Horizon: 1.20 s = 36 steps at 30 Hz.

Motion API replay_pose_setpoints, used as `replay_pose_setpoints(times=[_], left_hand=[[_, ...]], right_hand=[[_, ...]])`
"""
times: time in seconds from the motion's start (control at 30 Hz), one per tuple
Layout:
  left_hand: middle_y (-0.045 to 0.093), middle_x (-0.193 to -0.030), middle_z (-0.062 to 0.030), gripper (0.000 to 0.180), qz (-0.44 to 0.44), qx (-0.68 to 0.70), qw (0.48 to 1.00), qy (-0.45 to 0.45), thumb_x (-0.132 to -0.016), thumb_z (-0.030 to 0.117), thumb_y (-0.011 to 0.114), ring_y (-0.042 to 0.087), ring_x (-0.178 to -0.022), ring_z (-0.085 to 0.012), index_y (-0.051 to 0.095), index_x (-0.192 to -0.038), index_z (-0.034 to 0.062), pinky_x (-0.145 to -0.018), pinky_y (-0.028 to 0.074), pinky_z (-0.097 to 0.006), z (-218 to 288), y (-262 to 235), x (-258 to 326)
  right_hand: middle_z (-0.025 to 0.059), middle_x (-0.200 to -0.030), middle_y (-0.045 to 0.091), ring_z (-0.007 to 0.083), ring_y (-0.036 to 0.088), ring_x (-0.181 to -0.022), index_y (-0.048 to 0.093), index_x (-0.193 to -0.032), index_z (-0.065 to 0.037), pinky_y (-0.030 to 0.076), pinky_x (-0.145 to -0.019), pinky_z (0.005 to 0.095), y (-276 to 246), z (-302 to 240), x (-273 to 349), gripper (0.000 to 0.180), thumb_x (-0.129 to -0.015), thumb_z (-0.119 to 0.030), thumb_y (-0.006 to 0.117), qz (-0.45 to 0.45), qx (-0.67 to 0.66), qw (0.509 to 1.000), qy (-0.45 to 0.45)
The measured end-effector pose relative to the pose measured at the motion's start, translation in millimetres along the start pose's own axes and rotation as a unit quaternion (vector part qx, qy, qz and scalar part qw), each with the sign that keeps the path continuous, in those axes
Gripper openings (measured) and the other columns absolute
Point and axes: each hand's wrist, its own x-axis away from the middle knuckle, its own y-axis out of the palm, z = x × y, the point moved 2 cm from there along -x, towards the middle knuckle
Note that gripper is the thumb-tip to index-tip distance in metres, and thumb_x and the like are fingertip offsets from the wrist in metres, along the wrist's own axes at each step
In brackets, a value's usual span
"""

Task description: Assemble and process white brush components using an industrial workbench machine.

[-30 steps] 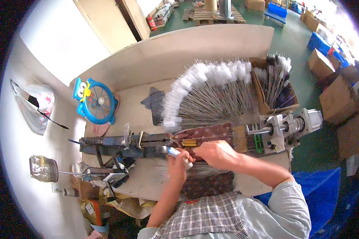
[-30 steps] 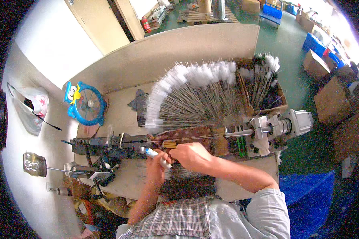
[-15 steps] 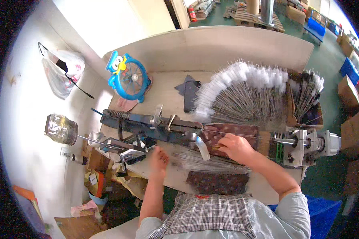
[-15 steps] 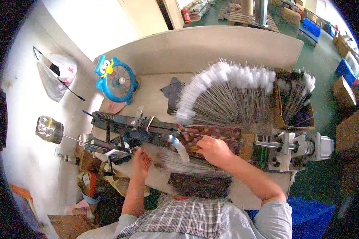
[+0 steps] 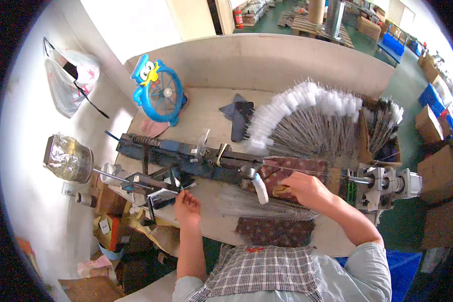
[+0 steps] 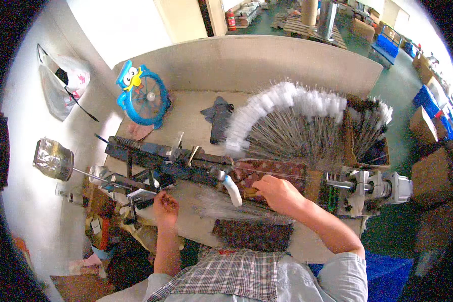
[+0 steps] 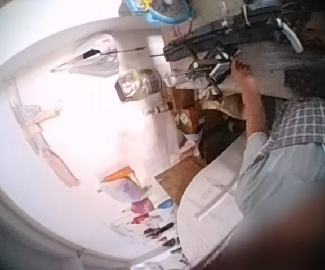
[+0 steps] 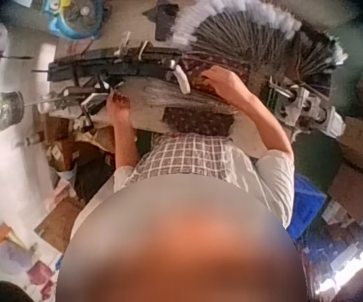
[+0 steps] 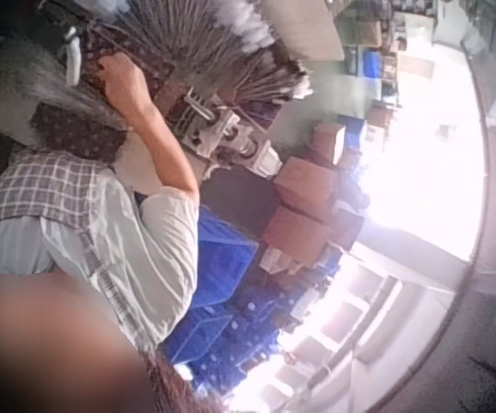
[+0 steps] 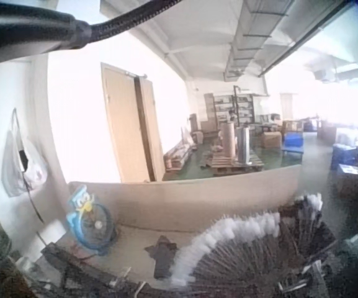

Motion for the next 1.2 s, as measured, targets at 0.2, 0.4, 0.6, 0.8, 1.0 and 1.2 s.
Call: replay_pose_setpoints(times=[0.2,0.4,0.6,0.8,1.0,1.2], left_hand=[[0.052,-0.071,-0.0008,0.007,-0.274,-0.461,0.793,0.288,-0.084,0.004,0.053,0.050,-0.066,-0.0098,0.059,-0.087,0.0030,-0.060,0.042,-0.026,-55,61,79],[0.059,-0.076,-0.0032,0.009,-0.308,-0.173,0.935,-0.025,-0.089,0.010,0.054,0.052,-0.064,-0.0087,0.059,-0.090,0.0022,-0.058,0.042,-0.023,-135,159,125],[0.062,-0.077,-0.0064,0.011,-0.353,-0.264,0.897,-0.004,-0.087,0.014,0.058,0.054,-0.061,-0.0115,0.059,-0.090,0.0030,-0.056,0.043,-0.024,-159,169,119],[0.059,-0.072,-0.0034,0.011,-0.264,-0.246,0.932,0.027,-0.087,0.015,0.059,0.052,-0.058,-0.0093,0.059,-0.087,0.0043,-0.053,0.041,-0.023,-150,166,117],[0.056,-0.069,-0.0011,0.012,-0.219,-0.192,0.956,-0.045,-0.088,0.019,0.058,0.050,-0.056,-0.0085,0.058,-0.088,0.0068,-0.053,0.041,-0.024,-123,167,120],[0.056,-0.068,-0.0012,0.017,-0.234,-0.164,0.955,-0.084,-0.089,0.024,0.056,0.051,-0.055,-0.0097,0.057,-0.088,0.0069,-0.052,0.041,-0.025,-122,161,113]], right_hand=[[0.0112,-0.084,0.061,0.0313,0.059,-0.081,0.064,-0.094,-0.007,0.048,-0.072,0.0381,-50,2,6,0.019,-0.076,-0.015,0.063,0.167,-0.010,0.986,-0.012],[0.0133,-0.085,0.064,0.0305,0.061,-0.081,0.065,-0.089,-0.004,0.049,-0.073,0.0376,-51,33,15,0.021,-0.075,-0.019,0.065,0.154,-0.130,0.977,0.073],[0.0067,-0.075,0.063,0.0106,0.058,-0.064,0.066,-0.094,-0.003,0.046,-0.060,0.0252,-55,43,29,0.022,-0.073,-0.008,0.069,0.143,-0.267,0.944,0.127],[0.0097,-0.081,0.065,0.0260,0.061,-0.078,0.067,-0.088,-0.005,0.049,-0.072,0.0336,-61,40,26,0.021,-0.072,-0.018,0.068,0.124,-0.151,0.980,0.029],[0.0053,-0.075,0.060,0.0252,0.057,-0.077,0.063,-0.079,-0.008,0.047,-0.069,0.0383,-45,14,-18,0.012,-0.073,-0.019,0.063,0.254,0.060,0.964,-0.044],[0.0068,-0.077,0.061,0.0269,0.058,-0.081,0.062,-0.073,-0.009,0.048,-0.069,0.0399,-24,4,-43,0.014,-0.075,-0.022,0.058,0.161,0.037,0.986,-0.015]])
